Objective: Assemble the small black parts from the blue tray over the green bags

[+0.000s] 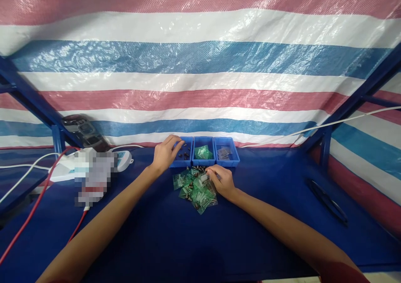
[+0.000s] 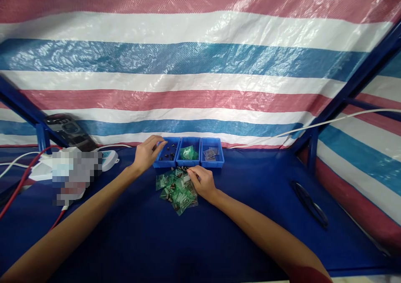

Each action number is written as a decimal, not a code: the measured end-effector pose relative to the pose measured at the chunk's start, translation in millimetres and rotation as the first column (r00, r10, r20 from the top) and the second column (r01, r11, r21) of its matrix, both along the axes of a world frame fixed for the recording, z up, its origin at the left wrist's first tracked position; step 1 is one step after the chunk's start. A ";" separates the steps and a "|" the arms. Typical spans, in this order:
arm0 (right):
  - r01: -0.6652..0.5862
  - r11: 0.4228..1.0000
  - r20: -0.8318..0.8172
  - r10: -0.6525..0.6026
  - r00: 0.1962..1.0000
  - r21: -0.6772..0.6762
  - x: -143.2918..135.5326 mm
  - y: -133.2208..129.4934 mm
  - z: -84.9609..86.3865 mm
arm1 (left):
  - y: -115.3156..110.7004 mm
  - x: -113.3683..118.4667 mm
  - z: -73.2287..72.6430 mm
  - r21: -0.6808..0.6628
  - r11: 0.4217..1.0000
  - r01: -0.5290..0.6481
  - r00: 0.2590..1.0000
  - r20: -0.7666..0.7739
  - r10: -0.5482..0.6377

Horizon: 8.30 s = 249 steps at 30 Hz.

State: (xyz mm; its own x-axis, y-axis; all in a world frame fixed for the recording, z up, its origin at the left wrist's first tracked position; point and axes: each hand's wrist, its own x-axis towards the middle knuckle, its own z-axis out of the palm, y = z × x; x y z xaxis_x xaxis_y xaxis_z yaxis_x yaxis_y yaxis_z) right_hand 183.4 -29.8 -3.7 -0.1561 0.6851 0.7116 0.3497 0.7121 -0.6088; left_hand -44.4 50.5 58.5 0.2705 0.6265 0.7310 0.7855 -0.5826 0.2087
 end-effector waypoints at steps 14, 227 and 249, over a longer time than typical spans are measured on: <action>0.002 1.000 0.000 -0.002 1.000 0.005 0.0 0.3 -0.4 | -17.0 9.0 19.9 -0.278 0.957 0.083 0.956 -0.250 -0.156; 0.131 0.988 -0.124 -0.141 0.982 -0.084 1.6 3.7 -3.6 | -62.6 47.3 -51.2 -0.311 0.850 0.425 0.877 0.373 -0.303; 0.124 0.977 -0.190 -0.156 0.969 -0.172 2.6 7.0 -8.5 | -59.1 47.1 -56.0 -0.407 0.802 0.436 0.889 0.332 -0.315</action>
State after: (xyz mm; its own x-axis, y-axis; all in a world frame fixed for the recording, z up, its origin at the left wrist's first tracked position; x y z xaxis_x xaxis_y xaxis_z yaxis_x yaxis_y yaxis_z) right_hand 186.0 -22.8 -12.2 0.0849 0.7960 0.5993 0.2977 0.5537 -0.7777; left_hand 2.7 -8.6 2.5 0.4131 0.7880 0.4565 0.4157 -0.6092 0.6753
